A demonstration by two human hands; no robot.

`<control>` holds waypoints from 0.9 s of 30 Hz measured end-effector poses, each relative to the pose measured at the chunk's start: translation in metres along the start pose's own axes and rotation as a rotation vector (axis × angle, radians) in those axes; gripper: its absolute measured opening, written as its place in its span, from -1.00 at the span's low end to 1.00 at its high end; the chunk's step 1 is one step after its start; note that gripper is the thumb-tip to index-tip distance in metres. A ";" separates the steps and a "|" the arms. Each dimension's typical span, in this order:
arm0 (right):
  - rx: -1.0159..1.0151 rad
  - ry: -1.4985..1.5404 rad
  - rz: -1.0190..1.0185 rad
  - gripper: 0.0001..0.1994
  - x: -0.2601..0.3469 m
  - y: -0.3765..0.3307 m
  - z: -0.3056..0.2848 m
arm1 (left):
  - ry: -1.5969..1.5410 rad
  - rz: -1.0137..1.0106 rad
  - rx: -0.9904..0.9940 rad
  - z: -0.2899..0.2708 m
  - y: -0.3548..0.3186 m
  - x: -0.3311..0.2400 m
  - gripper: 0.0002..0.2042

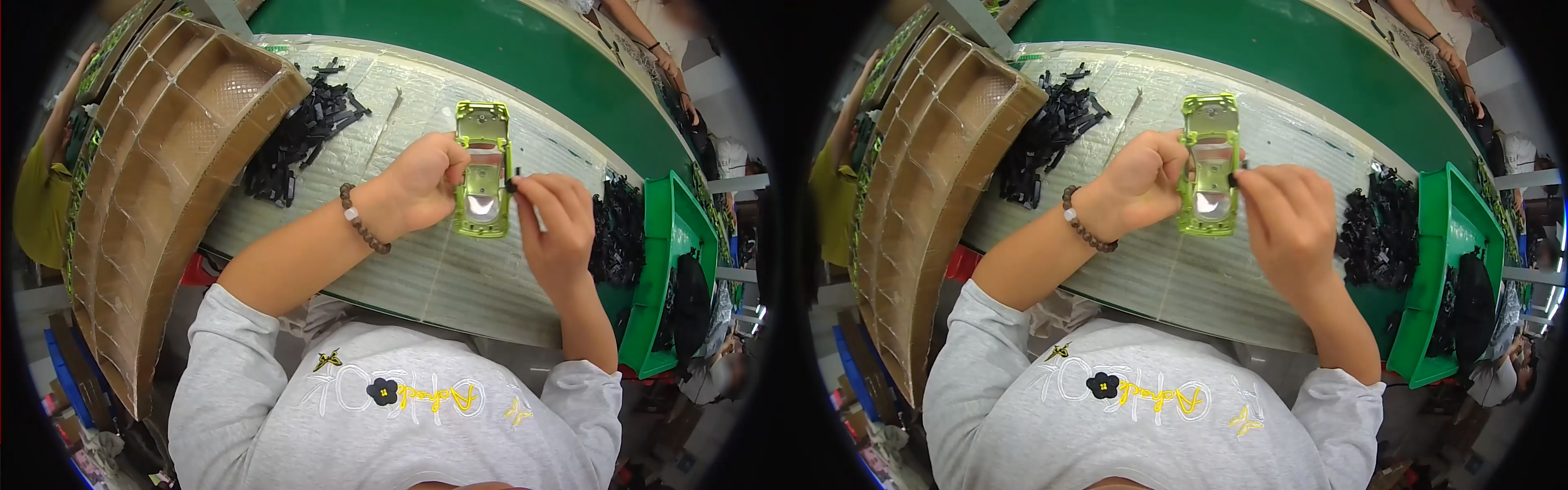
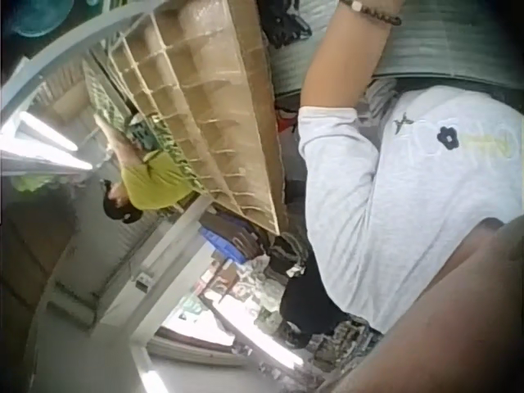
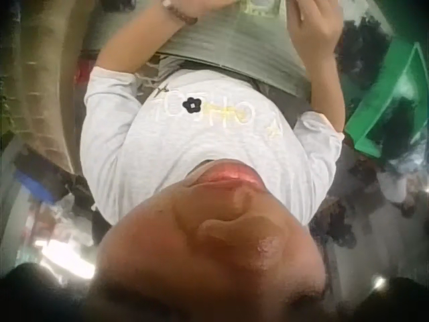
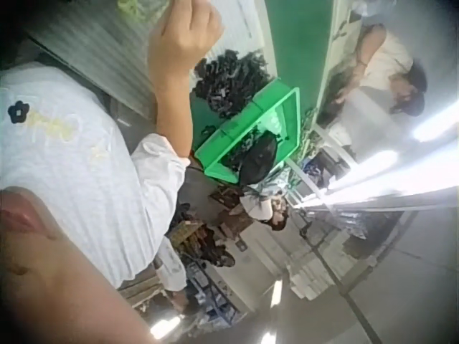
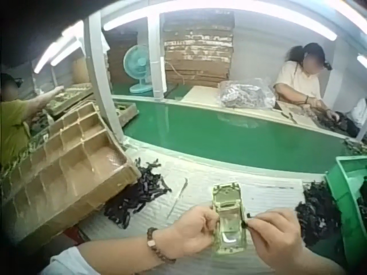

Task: Assembling various plastic components of a toy car model on a production line.

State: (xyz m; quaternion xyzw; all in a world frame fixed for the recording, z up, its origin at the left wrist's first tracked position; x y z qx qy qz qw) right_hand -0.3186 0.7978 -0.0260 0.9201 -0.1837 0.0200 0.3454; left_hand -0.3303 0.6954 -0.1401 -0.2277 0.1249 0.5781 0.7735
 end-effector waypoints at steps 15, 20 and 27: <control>-0.055 -0.035 -0.080 -0.71 0.003 -0.013 -0.004 | 0.450 0.167 0.294 0.050 -0.016 0.001 -0.39; -0.149 -0.158 -0.108 -0.73 0.013 -0.019 -0.008 | 0.404 0.195 0.237 0.055 -0.023 0.011 -0.36; -0.232 -0.250 -0.175 -0.73 0.023 -0.018 -0.008 | 0.404 0.297 0.120 0.053 -0.023 0.010 -0.43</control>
Point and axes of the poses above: each hand's wrist, its own y-axis towards the middle knuckle, its own z-axis out of the palm, x = y × z, the point moved 9 cm from there along y, towards the middle knuckle, and after that the axes turned 1 degree about x, right-handed, at the moved point
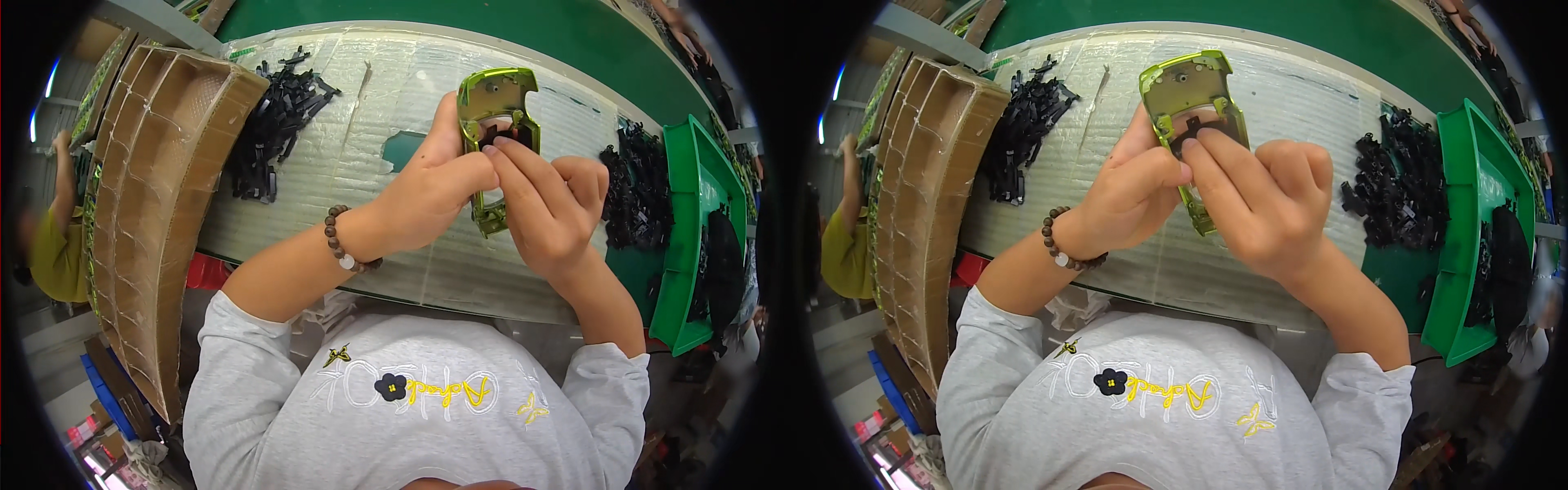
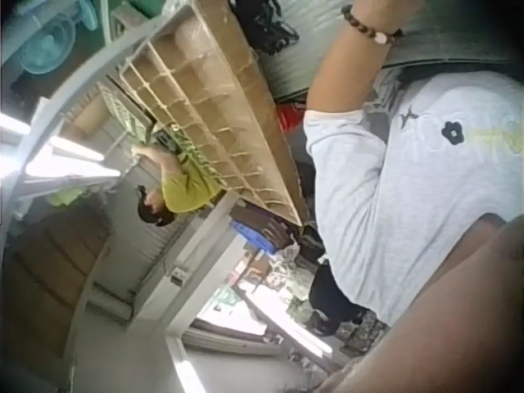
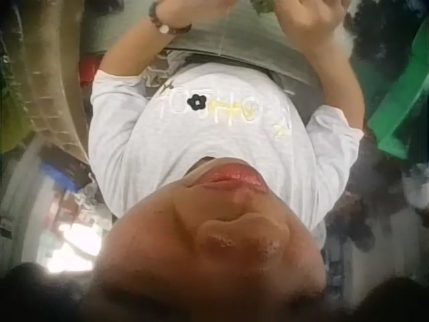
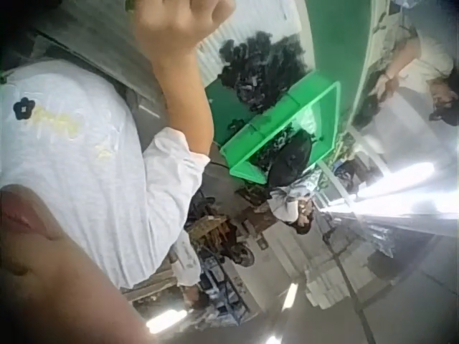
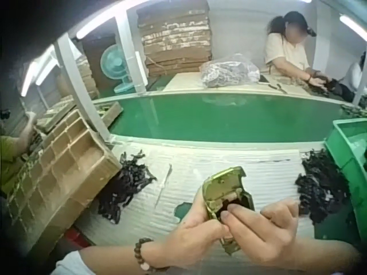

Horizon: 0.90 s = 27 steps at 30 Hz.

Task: Assembling various plastic components of a toy car model on a production line.

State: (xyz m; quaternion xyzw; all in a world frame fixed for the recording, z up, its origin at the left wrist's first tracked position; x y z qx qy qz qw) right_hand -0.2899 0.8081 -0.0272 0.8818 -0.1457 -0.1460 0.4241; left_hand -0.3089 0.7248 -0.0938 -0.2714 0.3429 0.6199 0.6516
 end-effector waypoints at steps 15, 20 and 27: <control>0.026 0.137 -0.009 -0.69 0.002 -0.003 0.013 | 0.008 -0.048 -0.165 -0.018 -0.009 0.009 -0.51; 0.049 0.125 0.024 -0.73 -0.001 0.001 0.010 | -0.050 0.024 -0.184 -0.019 -0.007 0.011 -0.62; -0.068 0.231 0.201 -0.70 -0.016 -0.009 0.012 | 0.162 0.151 -0.219 -0.018 -0.006 0.008 -0.72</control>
Point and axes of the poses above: each hand's wrist, its own y-axis towards the middle knuckle, its own z-axis out of the palm, x = y × z, the point moved 9 cm from there along y, towards the middle knuckle, and after that the axes turned 1 degree about x, right-handed, at the moved point
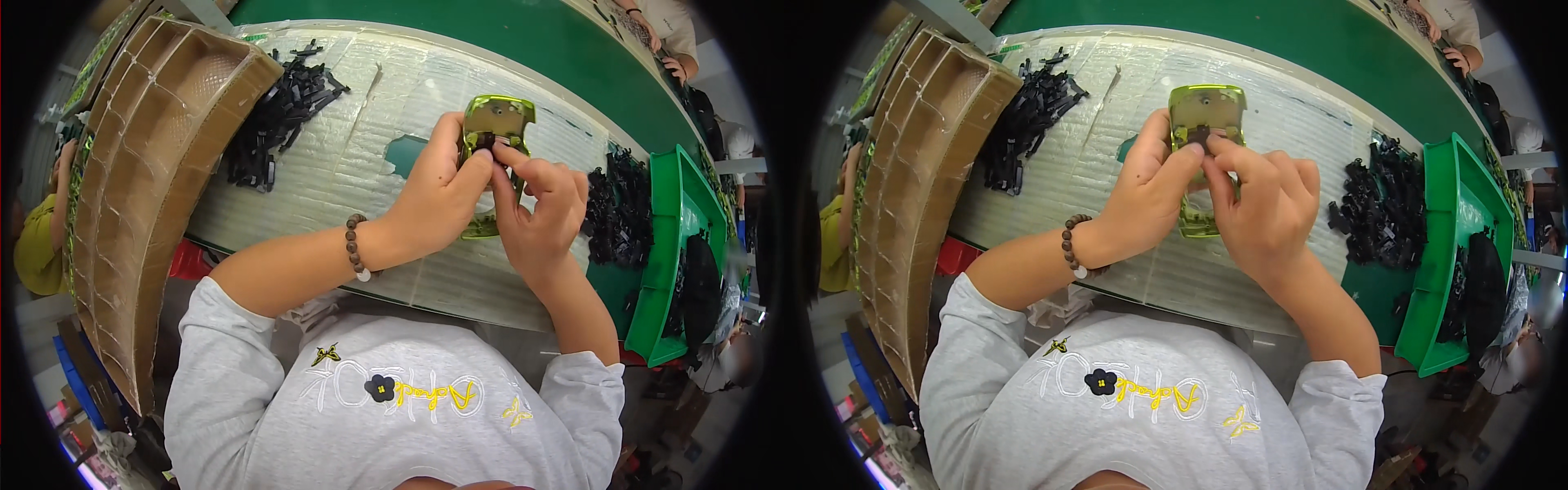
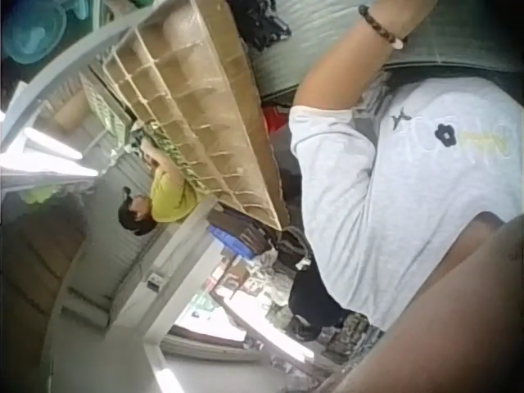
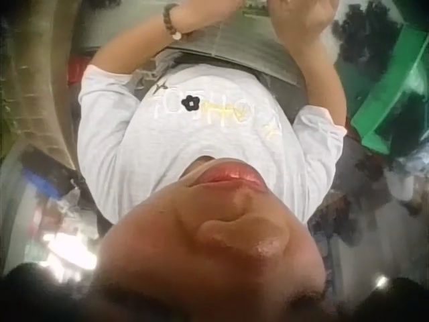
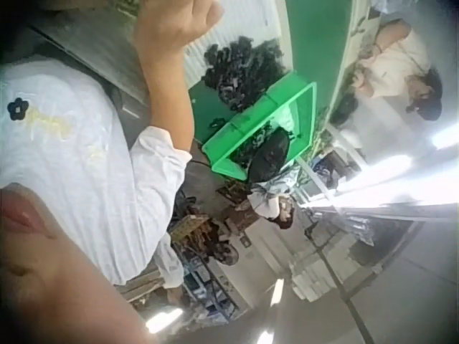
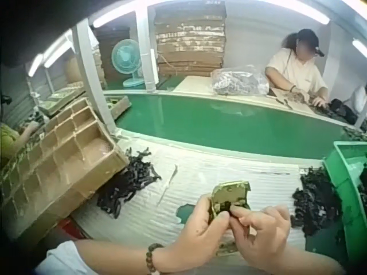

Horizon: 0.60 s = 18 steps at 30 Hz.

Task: Assembling various plastic components of a toy car model on a production line.

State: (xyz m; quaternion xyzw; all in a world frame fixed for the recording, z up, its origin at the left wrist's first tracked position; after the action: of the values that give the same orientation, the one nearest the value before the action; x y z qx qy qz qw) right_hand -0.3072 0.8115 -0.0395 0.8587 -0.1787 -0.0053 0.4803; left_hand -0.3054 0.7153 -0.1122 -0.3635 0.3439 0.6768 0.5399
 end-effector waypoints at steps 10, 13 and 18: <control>-0.106 -0.103 -0.161 -0.66 0.018 0.001 -0.005 | 0.316 0.269 -0.099 -0.006 0.002 -0.020 -0.77; -0.079 -0.113 -0.160 -0.72 0.016 0.001 -0.005 | 0.355 0.205 -0.083 -0.006 0.004 -0.017 -0.78; -0.029 -0.096 -0.197 -0.81 0.016 0.003 0.000 | 0.305 0.175 -0.097 -0.009 0.005 -0.018 -0.81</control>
State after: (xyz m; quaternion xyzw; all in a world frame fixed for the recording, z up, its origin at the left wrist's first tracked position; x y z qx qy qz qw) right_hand -0.2929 0.8050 -0.0341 0.8637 -0.1162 -0.0965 0.4809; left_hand -0.3062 0.6985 -0.1006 -0.4562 0.4189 0.6741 0.4025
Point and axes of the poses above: each hand's wrist, its own y-axis towards the middle knuckle, its own z-axis out of the palm, x = y × z, the point moved 9 cm from there along y, towards the middle knuckle, and after that the axes turned 1 degree about x, right-handed, at the moved point
